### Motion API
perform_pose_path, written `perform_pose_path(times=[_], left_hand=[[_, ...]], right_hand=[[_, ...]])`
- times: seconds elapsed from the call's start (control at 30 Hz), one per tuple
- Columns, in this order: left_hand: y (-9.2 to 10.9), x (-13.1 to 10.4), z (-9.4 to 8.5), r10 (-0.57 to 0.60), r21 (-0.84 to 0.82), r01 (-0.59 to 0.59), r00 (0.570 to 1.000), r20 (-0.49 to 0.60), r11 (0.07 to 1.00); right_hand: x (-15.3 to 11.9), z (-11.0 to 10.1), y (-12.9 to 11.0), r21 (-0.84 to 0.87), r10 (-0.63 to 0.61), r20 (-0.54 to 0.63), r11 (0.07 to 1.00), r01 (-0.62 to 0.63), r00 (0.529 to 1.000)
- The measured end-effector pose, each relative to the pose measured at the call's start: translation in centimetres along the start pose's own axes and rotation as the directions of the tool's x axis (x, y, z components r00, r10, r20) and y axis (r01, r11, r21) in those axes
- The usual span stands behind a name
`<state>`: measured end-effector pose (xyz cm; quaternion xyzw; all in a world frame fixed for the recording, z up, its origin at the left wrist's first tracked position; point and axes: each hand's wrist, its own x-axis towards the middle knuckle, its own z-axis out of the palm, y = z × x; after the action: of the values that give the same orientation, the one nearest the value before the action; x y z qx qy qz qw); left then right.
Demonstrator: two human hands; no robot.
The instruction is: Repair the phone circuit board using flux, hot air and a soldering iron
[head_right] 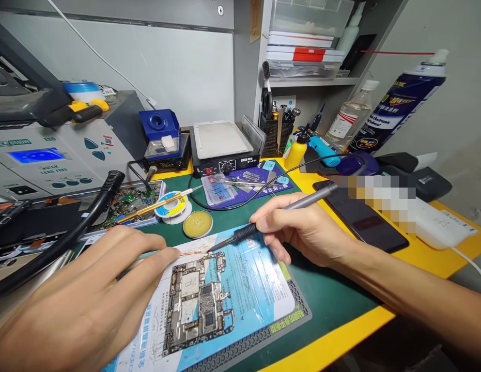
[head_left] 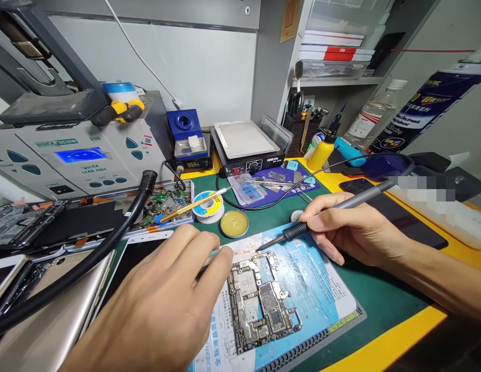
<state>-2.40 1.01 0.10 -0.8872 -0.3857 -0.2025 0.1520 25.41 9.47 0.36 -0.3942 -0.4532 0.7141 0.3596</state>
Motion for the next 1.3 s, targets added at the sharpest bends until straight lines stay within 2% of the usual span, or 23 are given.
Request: perform_pose_path(times=[0.4,0.73,1.03,1.3], left_hand=[[0.2,-1.0,0.7,-0.003,-0.039,0.003,1.0,0.013,0.999],[0.1,-0.9,0.7,-0.019,-0.097,0.02,1.0,0.015,0.995],[0.3,-0.6,-0.1,-0.024,-0.064,0.026,0.999,0.02,0.998],[0.1,-0.6,0.3,-0.03,-0.07,0.03,0.999,0.013,0.997]], right_hand=[[0.0,0.1,-0.1,-0.007,0.004,-0.007,1.0,-0.004,1.0],[0.1,0.0,-0.1,-0.011,0.004,-0.033,1.0,-0.004,0.999],[0.0,0.1,0.0,0.009,0.016,-0.056,1.0,-0.015,0.998],[0.2,-0.3,0.3,-0.006,0.003,-0.03,1.0,-0.003,1.0]])
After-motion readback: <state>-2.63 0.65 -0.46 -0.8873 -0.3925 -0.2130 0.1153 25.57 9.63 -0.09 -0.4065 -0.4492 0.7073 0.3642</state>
